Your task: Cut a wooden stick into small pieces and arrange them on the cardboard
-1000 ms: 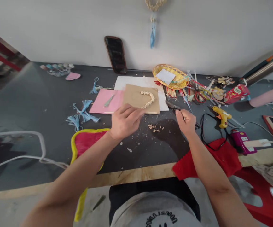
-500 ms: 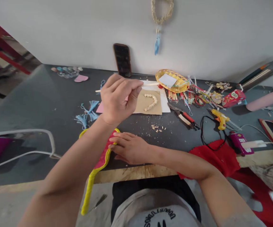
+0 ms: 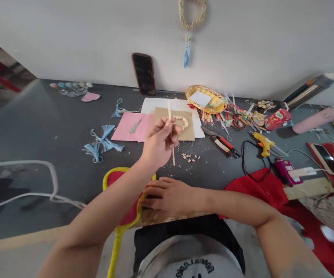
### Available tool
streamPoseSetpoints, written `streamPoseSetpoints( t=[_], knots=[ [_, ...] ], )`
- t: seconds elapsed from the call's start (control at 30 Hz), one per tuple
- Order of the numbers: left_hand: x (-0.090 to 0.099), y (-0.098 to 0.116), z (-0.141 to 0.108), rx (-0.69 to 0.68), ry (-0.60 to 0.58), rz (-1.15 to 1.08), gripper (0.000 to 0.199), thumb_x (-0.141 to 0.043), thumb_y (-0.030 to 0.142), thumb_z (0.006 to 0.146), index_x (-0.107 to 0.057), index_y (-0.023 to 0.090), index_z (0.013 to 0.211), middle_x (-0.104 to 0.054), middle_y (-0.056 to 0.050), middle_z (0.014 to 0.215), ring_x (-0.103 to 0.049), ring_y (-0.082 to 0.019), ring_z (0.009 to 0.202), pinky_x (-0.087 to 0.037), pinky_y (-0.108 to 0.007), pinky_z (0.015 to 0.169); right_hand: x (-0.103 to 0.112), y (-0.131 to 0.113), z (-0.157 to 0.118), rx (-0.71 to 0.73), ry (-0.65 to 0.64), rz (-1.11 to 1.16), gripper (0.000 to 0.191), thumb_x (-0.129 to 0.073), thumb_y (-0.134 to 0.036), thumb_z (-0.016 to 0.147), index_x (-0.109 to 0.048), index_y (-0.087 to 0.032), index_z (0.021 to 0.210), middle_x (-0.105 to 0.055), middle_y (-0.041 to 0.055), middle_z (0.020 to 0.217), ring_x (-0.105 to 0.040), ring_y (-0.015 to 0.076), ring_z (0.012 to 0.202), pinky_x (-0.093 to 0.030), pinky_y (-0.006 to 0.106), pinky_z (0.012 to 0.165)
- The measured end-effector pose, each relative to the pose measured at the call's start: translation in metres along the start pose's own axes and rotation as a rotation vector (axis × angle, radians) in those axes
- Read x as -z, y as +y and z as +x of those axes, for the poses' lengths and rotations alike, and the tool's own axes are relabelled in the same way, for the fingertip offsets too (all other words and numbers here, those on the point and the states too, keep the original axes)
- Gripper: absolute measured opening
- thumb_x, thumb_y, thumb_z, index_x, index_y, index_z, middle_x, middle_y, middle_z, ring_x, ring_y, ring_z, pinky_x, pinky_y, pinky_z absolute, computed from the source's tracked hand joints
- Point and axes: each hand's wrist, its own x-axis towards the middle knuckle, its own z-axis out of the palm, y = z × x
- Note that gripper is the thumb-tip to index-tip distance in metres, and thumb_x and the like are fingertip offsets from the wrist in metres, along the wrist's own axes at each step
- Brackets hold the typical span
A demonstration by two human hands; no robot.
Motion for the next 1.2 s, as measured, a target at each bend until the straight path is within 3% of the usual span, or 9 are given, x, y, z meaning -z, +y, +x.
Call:
streamPoseSetpoints(
  t=[0.07, 0.13, 0.27, 0.33, 0.43, 0.57, 0.7, 0.97, 1.2],
  knots=[
    [0.008, -0.006, -0.002, 0.239, 0.059, -0.133, 0.005, -0.058, 0.017, 0.088, -0.054, 0.017, 0.086, -0.061, 0.003, 0.067, -0.041, -0.002, 0.042, -0.028, -0.012, 0.037, 0.016, 0.011, -0.015, 0.095, 0.039, 0.04, 0.036, -0.046, -0.038, 0.098, -0.061, -0.016, 0.122, -0.064, 0.0088, 0.127, -0.05, 0.0188, 0.124, -0.041, 0.034, 0.107],
    [0.013, -0.015, -0.005, 0.386, 0.113, -0.178, 0.004, -0.055, 0.014, 0.089, -0.053, 0.016, 0.086, -0.06, 0.002, 0.065, -0.04, -0.002, 0.04, -0.027, -0.011, 0.036, 0.034, 0.03, -0.034, 0.008, 0.142, 0.054, 0.028, -0.047, -0.031, 0.098, -0.068, -0.016, 0.107, -0.07, 0.0084, 0.112, -0.056, 0.0184, 0.113, -0.042, 0.033, 0.105],
    [0.021, -0.037, -0.01, 0.52, 0.014, -0.169, 0.014, -0.055, 0.014, 0.089, -0.054, 0.017, 0.103, -0.064, 0.001, 0.062, -0.039, -0.004, 0.036, -0.026, -0.011, 0.033, 0.062, 0.086, -0.076, -0.469, 0.34, -0.069, 0.022, -0.05, -0.027, 0.094, -0.069, -0.018, 0.102, -0.066, 0.0123, 0.114, -0.054, 0.0253, 0.111, -0.048, 0.045, 0.097],
    [0.026, -0.046, -0.01, 0.546, -0.061, -0.156, 0.026, -0.056, 0.016, 0.088, -0.053, 0.019, 0.114, -0.065, 0.0, 0.061, -0.04, -0.005, 0.035, -0.027, -0.011, 0.033, 0.065, 0.112, -0.097, -0.693, 0.433, -0.179, 0.022, -0.05, -0.027, 0.094, -0.068, -0.02, 0.104, -0.064, 0.0127, 0.117, -0.05, 0.0285, 0.116, -0.044, 0.051, 0.102],
    [0.036, -0.052, -0.01, 0.585, -0.144, -0.15, 0.037, -0.061, 0.018, 0.087, -0.05, 0.019, 0.123, -0.066, 0.0, 0.061, -0.042, -0.005, 0.033, -0.029, -0.012, 0.033, 0.059, 0.135, -0.123, -0.911, 0.547, -0.29, 0.02, -0.054, -0.03, 0.091, -0.068, -0.02, 0.101, -0.062, 0.0136, 0.118, -0.047, 0.0308, 0.119, -0.042, 0.053, 0.104],
    [0.044, -0.054, -0.01, 0.619, -0.212, -0.169, 0.041, -0.062, 0.021, 0.087, -0.05, 0.021, 0.126, -0.068, 0.0, 0.063, -0.046, -0.006, 0.032, -0.029, -0.012, 0.032, 0.052, 0.14, -0.143, -0.96, 0.442, -0.321, 0.021, -0.059, -0.039, 0.089, -0.067, -0.02, 0.089, -0.058, 0.0145, 0.123, -0.043, 0.033, 0.125, -0.042, 0.053, 0.104],
    [0.045, -0.055, -0.011, 0.651, -0.222, -0.173, 0.041, -0.062, 0.02, 0.088, -0.052, 0.019, 0.128, -0.069, -0.001, 0.062, -0.047, -0.006, 0.032, -0.03, -0.013, 0.033, 0.053, 0.139, -0.151, -0.966, 0.357, -0.325, 0.025, -0.062, -0.044, 0.087, -0.063, -0.019, 0.089, -0.053, 0.0165, 0.129, -0.039, 0.0359, 0.129, -0.041, 0.057, 0.104],
    [0.044, -0.053, -0.011, 0.699, -0.22, -0.206, 0.033, -0.063, 0.019, 0.086, -0.06, 0.018, 0.119, -0.069, -0.003, 0.063, -0.046, -0.006, 0.034, -0.032, -0.013, 0.033, 0.052, 0.141, -0.154, -1.012, 0.315, -0.29, 0.022, -0.062, -0.039, 0.087, -0.059, -0.018, 0.087, -0.054, 0.0185, 0.124, -0.045, 0.0368, 0.124, -0.044, 0.054, 0.103],
    [0.043, -0.052, -0.01, 0.744, -0.172, -0.262, 0.026, -0.067, 0.01, 0.079, -0.066, 0.016, 0.105, -0.069, -0.004, 0.08, -0.045, -0.002, 0.042, -0.026, -0.009, 0.034, 0.049, 0.144, -0.155, -0.992, 0.304, -0.27, 0.026, -0.053, -0.038, 0.092, -0.062, -0.018, 0.078, -0.06, 0.0179, 0.116, -0.048, 0.0351, 0.123, -0.044, 0.054, 0.103]
  ],
)
